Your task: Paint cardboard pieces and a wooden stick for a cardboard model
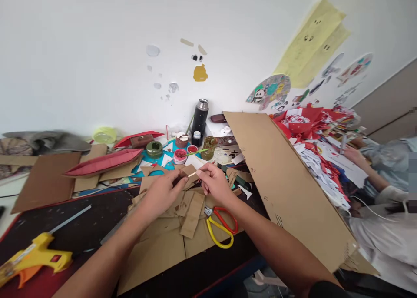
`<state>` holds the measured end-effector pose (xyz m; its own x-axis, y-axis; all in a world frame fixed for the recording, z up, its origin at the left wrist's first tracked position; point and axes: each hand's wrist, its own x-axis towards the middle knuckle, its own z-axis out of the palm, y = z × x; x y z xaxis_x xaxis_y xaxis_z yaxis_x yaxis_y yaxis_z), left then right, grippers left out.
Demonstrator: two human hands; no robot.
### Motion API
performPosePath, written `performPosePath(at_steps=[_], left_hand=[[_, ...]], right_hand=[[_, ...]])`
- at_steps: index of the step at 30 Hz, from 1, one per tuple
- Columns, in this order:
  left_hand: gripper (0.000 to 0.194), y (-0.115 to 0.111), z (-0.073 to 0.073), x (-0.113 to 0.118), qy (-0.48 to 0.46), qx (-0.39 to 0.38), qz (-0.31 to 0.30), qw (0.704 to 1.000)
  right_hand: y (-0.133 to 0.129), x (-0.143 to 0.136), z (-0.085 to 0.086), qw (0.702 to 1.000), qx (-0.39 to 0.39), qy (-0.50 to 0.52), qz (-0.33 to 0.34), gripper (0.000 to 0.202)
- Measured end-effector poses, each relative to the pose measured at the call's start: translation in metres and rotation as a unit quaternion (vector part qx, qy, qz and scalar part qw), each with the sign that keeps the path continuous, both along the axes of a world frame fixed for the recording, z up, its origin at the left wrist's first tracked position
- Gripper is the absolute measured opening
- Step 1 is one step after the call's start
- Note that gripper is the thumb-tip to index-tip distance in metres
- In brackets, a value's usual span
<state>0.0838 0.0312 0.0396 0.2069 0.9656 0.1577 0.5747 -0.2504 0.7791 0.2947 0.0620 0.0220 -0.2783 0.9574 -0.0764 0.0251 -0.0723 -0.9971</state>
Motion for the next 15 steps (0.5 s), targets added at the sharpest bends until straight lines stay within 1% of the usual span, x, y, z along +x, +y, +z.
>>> performPosePath(at_steps=[3,6,11,15], left_hand=[[0.031,-0.003,0.007,-0.004,0.025,0.001,0.025,0.999],[0.03,-0.009,0.01,-0.006,0.026,-0.01,0.037,0.999],[0.035,-0.02,0.007,-0.006,0.007,-0.017,0.029,0.999],[0.041,-0.024,0.002,-0.006,-0.017,-0.023,0.044,0.999]], right_hand=[[-0.001,-0.008,0.001,1.0,-0.006,0.006,0.01,0.042],[-0.001,-0.016,0.006,1.0,-0.012,0.013,0.018,0.042],[0.001,-0.025,0.01,0.998,0.004,0.017,0.054,0.04],[0.003,-0.03,0.004,0.997,0.009,0.036,0.072,0.042]])
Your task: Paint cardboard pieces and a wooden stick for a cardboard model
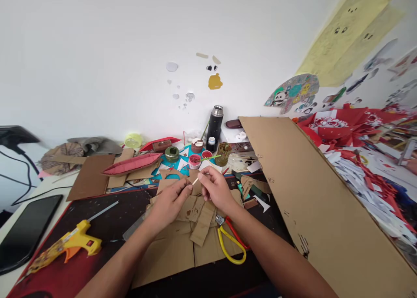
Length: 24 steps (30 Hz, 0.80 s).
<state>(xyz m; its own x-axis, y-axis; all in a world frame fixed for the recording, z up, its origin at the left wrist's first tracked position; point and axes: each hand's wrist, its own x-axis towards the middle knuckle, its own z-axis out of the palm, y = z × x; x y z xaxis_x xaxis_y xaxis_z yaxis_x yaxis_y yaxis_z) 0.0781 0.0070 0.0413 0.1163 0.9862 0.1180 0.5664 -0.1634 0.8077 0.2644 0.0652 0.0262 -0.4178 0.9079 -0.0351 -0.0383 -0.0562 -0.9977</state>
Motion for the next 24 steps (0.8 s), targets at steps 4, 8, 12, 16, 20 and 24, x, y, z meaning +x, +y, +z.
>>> performPosePath(at_steps=[4,8,12,16,20,24], left_hand=[[0.05,0.0,-0.005,-0.004,-0.045,-0.013,0.019,0.999],[0.056,-0.001,-0.009,-0.008,-0.07,-0.01,0.038,0.997],[0.06,-0.002,-0.011,-0.009,-0.145,-0.031,0.043,0.988],[0.06,-0.001,-0.009,-0.009,-0.216,-0.045,0.043,0.974],[0.059,-0.002,-0.008,-0.009,-0.189,-0.039,0.048,0.98],[0.057,-0.004,-0.007,-0.009,-0.126,-0.035,0.053,0.99]], right_hand=[[0.0,-0.006,-0.009,0.999,0.0,0.036,0.011,0.046],[0.001,-0.01,-0.014,0.998,-0.014,0.064,0.021,0.048],[0.003,-0.01,-0.012,0.995,-0.06,0.069,0.031,0.051],[0.003,-0.007,-0.01,0.993,-0.088,0.069,0.026,0.055],[0.001,-0.004,-0.012,0.993,-0.086,0.077,0.019,0.056],[-0.001,-0.002,-0.013,0.992,-0.086,0.09,0.019,0.054]])
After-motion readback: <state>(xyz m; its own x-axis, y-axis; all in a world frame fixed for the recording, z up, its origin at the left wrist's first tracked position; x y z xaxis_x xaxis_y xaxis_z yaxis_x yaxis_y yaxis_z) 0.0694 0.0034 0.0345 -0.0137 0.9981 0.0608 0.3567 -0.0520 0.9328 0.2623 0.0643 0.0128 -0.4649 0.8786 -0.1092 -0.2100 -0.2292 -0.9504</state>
